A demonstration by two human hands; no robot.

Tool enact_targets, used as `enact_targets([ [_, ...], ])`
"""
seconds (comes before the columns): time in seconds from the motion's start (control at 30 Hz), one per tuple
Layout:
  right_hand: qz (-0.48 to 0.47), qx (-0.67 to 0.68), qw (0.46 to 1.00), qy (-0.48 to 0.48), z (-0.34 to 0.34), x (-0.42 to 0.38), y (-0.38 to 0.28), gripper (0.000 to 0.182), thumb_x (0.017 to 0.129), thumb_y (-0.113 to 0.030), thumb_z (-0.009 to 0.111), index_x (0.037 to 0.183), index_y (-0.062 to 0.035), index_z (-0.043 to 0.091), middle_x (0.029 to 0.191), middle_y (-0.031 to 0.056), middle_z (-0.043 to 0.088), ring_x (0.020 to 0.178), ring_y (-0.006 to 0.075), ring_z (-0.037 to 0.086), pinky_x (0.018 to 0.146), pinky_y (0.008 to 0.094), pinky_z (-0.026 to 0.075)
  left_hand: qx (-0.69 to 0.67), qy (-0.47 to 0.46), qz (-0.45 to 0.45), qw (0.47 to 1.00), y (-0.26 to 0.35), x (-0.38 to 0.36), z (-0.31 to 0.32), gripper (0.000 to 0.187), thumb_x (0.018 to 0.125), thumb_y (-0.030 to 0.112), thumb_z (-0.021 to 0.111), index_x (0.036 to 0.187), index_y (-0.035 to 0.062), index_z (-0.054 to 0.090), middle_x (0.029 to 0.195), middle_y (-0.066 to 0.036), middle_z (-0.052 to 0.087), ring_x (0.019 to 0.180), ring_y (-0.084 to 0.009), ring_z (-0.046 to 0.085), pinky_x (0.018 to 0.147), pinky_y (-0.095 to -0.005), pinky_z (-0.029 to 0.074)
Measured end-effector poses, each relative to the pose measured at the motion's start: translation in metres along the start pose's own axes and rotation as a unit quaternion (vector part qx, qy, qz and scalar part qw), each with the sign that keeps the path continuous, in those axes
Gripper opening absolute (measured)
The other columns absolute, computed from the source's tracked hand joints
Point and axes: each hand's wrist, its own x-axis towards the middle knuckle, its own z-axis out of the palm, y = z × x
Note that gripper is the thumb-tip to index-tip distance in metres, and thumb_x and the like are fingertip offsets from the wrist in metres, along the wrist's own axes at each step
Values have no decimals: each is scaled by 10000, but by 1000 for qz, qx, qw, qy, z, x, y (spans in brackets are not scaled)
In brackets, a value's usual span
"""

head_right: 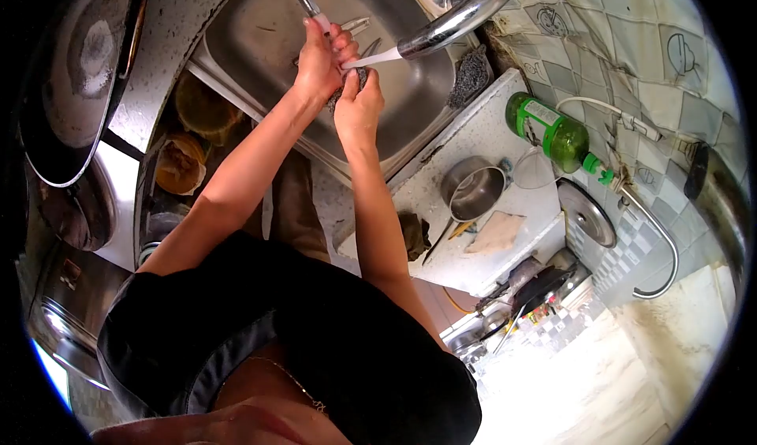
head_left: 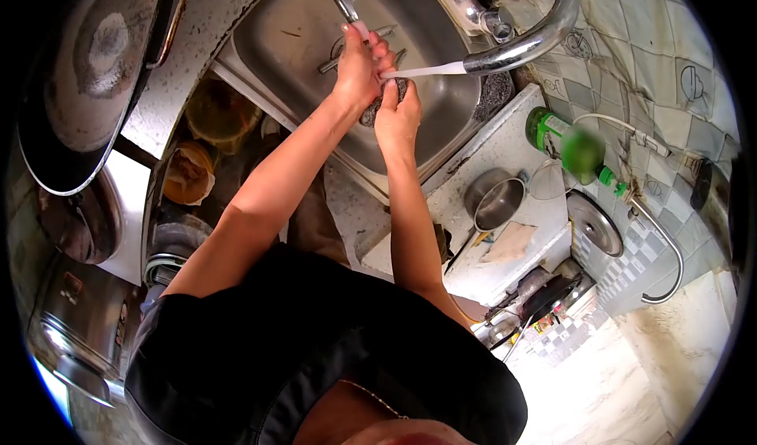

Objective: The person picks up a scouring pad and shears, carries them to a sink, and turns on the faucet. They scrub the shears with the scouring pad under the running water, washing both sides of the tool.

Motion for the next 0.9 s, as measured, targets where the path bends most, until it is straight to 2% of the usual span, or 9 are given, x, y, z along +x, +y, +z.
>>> enact_targets([
  [0.03,1,1,1000,1,-3,3,-1,293,979,-244,513,1080,27,557,888,172,666,744,304,637,701,393,495,19,8,16,1000,1,-1,2,530,988,607,267,821,125,409,637,0,369,529,-143,297,482,-279,284],
  [0.1,247,229,932,-133,-16,11,-8,303,1014,-273,450,1015,-3,588,817,142,676,596,210,616,505,320,456,19,6,15,1000,5,0,-1,538,985,614,267,811,124,405,634,1,361,527,-142,291,481,-279,278],
  [0.13,232,296,906,-196,-29,13,-13,347,1034,-323,402,990,-30,583,761,103,663,504,138,573,388,247,364,17,2,16,1000,8,1,-2,546,982,620,267,801,122,400,631,1,353,524,-141,286,479,-278,272],
  [0.23,259,316,875,-260,-45,9,-19,359,1034,-352,392,1069,-26,538,757,96,643,529,152,589,392,242,373,14,0,-12,1000,10,-4,-2,562,976,633,265,786,119,390,629,2,343,521,-139,279,477,-279,261],
  [0.3,276,271,903,-189,-42,-6,-32,369,1028,-367,399,1159,-29,471,831,110,649,519,136,584,385,220,372,14,-9,6,1000,6,-5,-3,559,980,629,247,785,126,395,637,5,329,538,-136,280,489,-277,259],
  [0.33,305,218,908,-187,-36,-9,-38,389,1016,-360,426,1206,-21,419,943,154,658,615,210,627,479,303,454,14,-18,26,999,4,-5,-2,557,983,625,230,784,134,401,645,9,316,555,-132,281,500,-275,257],
  [0.43,128,14,990,-60,-8,-15,-14,333,998,-272,458,1152,23,461,943,252,631,866,432,611,791,483,446,55,-37,23,998,0,-14,3,569,979,635,221,777,134,400,636,17,308,553,-130,275,499,-276,249],
  [0.73,-117,-145,967,-173,-45,10,-15,176,978,-162,463,1063,-68,586,884,248,639,866,453,594,721,503,460,83,50,-6,995,5,-9,-10,564,964,658,256,773,146,398,613,2,344,507,-135,247,461,-284,226],
  [0.9,41,-75,992,-91,-54,1,-29,287,966,-190,539,1151,11,450,1001,249,631,898,380,631,810,423,477,2,-46,-11,999,7,3,-10,548,974,641,262,778,146,392,611,5,327,510,-130,260,465,-276,217],
])
